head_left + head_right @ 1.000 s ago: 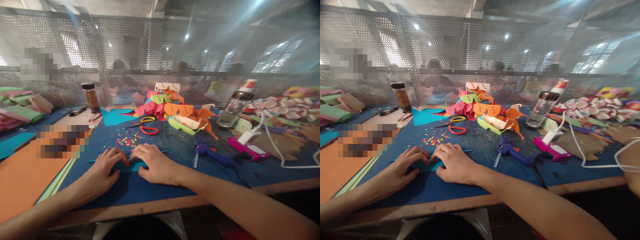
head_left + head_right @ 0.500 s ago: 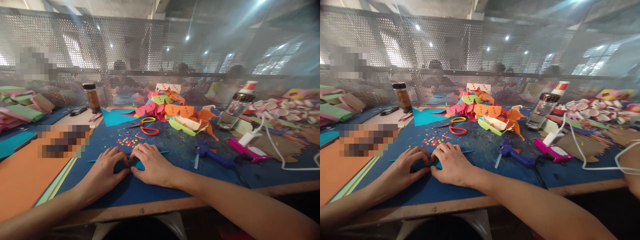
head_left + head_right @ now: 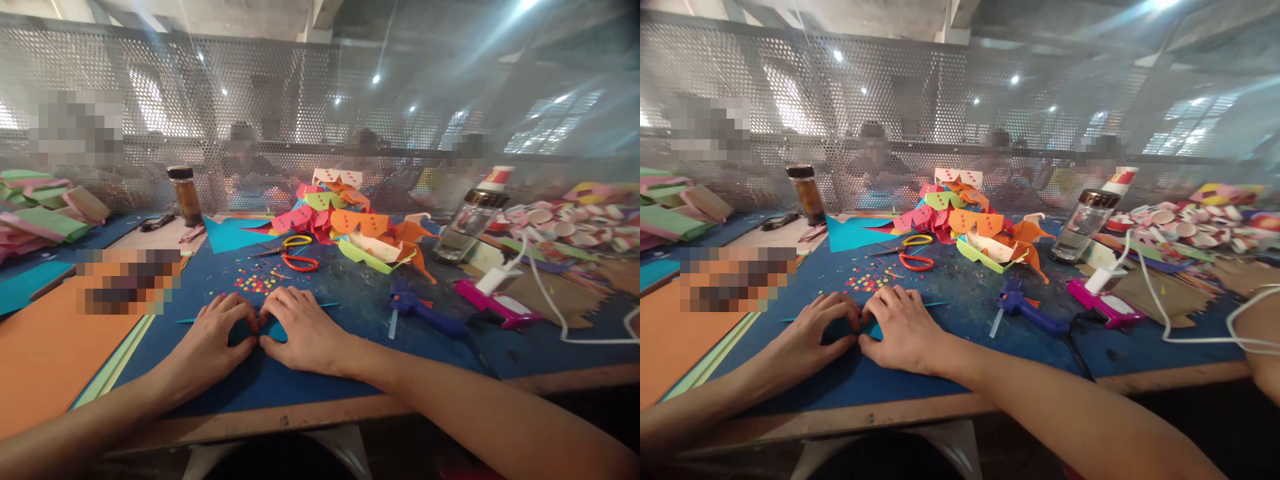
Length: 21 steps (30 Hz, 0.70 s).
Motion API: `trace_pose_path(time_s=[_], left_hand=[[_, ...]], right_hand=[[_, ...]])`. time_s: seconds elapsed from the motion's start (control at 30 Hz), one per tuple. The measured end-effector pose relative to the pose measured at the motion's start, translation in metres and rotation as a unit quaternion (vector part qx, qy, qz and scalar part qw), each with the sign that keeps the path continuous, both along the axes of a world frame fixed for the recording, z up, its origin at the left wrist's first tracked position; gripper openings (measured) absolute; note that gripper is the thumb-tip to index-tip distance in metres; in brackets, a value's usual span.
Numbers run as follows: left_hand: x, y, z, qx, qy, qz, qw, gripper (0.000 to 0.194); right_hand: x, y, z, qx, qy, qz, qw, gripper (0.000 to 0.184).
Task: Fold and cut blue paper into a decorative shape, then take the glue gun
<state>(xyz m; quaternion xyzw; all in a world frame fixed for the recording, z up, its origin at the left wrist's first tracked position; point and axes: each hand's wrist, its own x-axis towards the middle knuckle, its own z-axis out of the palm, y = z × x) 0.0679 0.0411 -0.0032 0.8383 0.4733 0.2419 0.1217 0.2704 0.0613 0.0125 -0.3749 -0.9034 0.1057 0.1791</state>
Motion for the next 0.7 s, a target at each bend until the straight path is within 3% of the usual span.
trace_pose_path(time_s=[0.3, 0.47, 0.63, 0.7], left_hand=[[-0.006, 0.000, 0.003, -0.021, -0.020, -0.023, 0.999, 0.019], [-0.011, 0.000, 0.002, -0.028, -0.017, -0.035, 0.999, 0.032], [-0.011, -0.001, 0.006, -0.045, -0.011, -0.039, 0.998, 0.039], [-0.011, -0.001, 0.007, -0.048, -0.013, -0.041, 0.998, 0.038]], right_hand=[[0.009, 0.006, 0.004, -0.047, 0.006, 0.035, 0.998, 0.027], [0.015, 0.007, 0.009, -0.082, 0.001, 0.056, 0.995, 0.032], [0.019, 0.011, 0.011, -0.083, 0.021, 0.080, 0.993, 0.039], [0.020, 0.013, 0.010, -0.074, 0.049, 0.063, 0.994, 0.033]])
